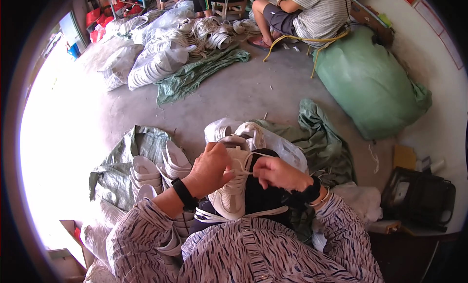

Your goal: Thread and assemble shoelaces into white athletic sneakers.

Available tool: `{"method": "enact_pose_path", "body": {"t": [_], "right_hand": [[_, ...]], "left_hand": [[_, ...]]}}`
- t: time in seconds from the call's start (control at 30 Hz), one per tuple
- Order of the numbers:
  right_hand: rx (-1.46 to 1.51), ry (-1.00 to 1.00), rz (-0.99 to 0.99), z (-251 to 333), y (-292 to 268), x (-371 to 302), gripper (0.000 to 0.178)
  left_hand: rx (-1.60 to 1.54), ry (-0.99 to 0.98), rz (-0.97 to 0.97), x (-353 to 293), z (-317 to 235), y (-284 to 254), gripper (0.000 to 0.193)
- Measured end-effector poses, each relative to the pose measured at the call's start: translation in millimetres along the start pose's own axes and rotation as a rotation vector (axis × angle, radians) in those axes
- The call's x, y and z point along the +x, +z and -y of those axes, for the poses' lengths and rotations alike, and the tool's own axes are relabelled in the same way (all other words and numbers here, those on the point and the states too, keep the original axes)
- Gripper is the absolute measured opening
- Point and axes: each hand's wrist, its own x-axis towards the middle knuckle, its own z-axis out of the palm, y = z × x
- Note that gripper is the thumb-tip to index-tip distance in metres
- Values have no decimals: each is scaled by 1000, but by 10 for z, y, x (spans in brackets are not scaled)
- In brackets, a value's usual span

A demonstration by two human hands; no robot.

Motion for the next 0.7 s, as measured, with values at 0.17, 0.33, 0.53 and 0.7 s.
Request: {"method": "enact_pose_path", "body": {"t": [0.17,0.33,0.53,0.7], "right_hand": [[570,1,362,-64,164,-219,15],[1646,-221,82,-50,-232,-413,8],[1379,-978,-321,-194,-2008,-1697,11],[1269,-1058,-211,643,-1598,-2368,13]], "left_hand": [[-228,195,-61,26,284,-40,23],[-182,253,130,110,336,-168,24],[-203,254,126,123,278,-279,19],[-211,174,22,370,88,-211,17]]}}
